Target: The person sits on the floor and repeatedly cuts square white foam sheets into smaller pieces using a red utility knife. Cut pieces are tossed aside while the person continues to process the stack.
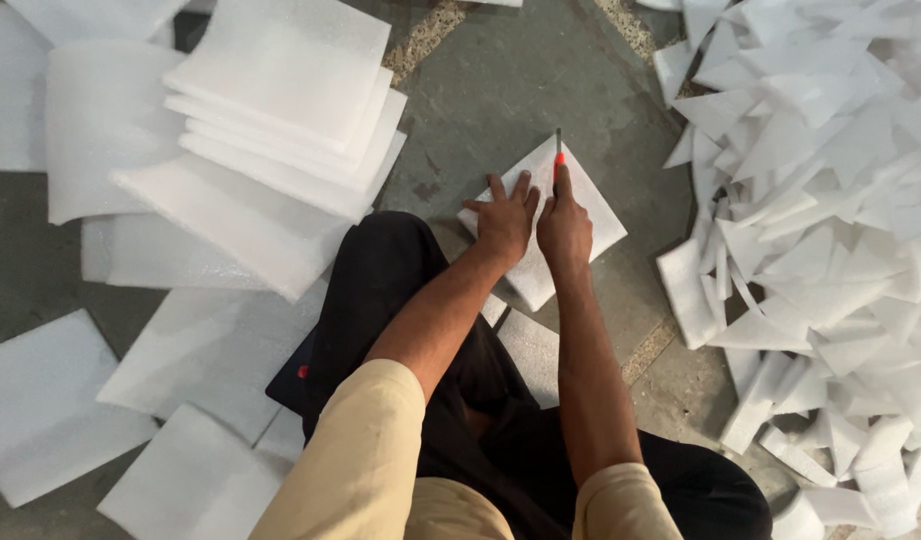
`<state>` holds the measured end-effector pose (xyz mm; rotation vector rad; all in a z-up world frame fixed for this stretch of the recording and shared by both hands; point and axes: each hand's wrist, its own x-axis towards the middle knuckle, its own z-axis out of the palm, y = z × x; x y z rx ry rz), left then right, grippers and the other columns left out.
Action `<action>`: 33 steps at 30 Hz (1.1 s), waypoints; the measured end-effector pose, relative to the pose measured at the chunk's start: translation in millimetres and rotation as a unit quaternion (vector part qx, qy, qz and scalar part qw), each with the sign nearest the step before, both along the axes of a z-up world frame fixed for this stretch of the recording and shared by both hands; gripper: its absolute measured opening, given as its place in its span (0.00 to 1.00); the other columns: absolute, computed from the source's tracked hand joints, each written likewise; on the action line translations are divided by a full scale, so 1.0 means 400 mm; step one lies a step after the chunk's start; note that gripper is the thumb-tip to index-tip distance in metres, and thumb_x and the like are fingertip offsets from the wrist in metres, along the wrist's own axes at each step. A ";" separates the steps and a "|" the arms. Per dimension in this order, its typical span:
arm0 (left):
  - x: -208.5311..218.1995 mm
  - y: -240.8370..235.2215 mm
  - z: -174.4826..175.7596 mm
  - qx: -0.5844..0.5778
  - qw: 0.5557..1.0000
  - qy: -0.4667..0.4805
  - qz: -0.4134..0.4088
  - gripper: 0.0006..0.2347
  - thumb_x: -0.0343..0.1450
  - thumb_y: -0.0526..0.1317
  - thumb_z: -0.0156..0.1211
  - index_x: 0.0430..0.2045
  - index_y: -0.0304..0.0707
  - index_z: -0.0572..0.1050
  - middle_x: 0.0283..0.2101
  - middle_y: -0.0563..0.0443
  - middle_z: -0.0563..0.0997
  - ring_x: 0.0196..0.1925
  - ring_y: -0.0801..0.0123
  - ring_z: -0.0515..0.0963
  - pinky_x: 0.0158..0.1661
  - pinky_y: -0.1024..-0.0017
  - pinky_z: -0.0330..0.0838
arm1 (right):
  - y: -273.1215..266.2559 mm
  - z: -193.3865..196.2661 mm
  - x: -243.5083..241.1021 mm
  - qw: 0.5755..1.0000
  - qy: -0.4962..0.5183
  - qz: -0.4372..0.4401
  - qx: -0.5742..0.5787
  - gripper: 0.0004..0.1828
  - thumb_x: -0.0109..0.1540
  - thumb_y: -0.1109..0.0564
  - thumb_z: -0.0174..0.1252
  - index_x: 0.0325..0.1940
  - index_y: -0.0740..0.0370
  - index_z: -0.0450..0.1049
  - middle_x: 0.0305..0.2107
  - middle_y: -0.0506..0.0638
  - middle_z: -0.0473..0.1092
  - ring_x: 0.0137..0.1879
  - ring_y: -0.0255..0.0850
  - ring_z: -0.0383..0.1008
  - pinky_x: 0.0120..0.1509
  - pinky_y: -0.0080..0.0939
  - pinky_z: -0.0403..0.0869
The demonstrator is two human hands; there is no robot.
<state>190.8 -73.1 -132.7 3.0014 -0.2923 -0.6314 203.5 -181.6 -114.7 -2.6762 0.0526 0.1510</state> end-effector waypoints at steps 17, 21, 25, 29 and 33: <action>-0.004 0.004 -0.002 0.013 1.000 -0.013 -0.007 0.35 0.71 0.48 0.61 0.74 0.51 0.51 0.77 0.48 0.43 0.71 0.33 0.54 0.49 0.31 0.74 | -0.045 0.156 -0.520 0.965 0.255 -0.059 -0.019 0.33 0.68 0.55 0.43 0.80 0.43 0.49 0.30 0.65 0.78 0.34 0.58 0.82 0.39 0.58 0.81; 0.000 -0.003 -0.029 0.012 0.999 -0.034 -0.011 0.34 0.70 0.46 0.62 0.73 0.52 0.52 0.77 0.48 0.45 0.70 0.35 0.56 0.46 0.33 0.76 | -0.067 0.208 -0.652 0.976 0.219 -0.012 -0.001 0.36 0.66 0.57 0.44 0.80 0.43 0.51 0.32 0.68 0.77 0.38 0.64 0.80 0.45 0.61 0.77; -0.011 0.020 -0.083 -0.040 0.999 0.003 -0.004 0.29 0.71 0.47 0.63 0.68 0.49 0.59 0.74 0.48 0.53 0.69 0.42 0.62 0.50 0.39 0.75 | -0.076 0.233 -0.662 0.986 0.161 -0.043 0.013 0.33 0.67 0.56 0.46 0.77 0.44 0.54 0.35 0.67 0.77 0.40 0.64 0.80 0.45 0.62 0.76; -0.086 0.041 -0.110 -0.042 0.996 -0.077 -0.019 0.19 0.77 0.48 0.62 0.62 0.49 0.68 0.70 0.47 0.63 0.69 0.49 0.67 0.59 0.39 0.71 | -0.074 0.227 -0.647 0.984 0.141 -0.096 0.053 0.33 0.67 0.55 0.47 0.78 0.43 0.54 0.31 0.67 0.77 0.39 0.62 0.80 0.43 0.61 0.75; -0.058 0.054 -0.017 -0.004 0.999 -0.049 0.017 0.42 0.63 0.54 0.75 0.70 0.52 0.55 0.76 0.49 0.48 0.76 0.42 0.53 0.63 0.28 0.58 | -0.056 0.173 -0.566 0.991 0.071 -0.065 0.095 0.33 0.67 0.55 0.48 0.78 0.45 0.54 0.29 0.66 0.77 0.37 0.60 0.81 0.41 0.61 0.74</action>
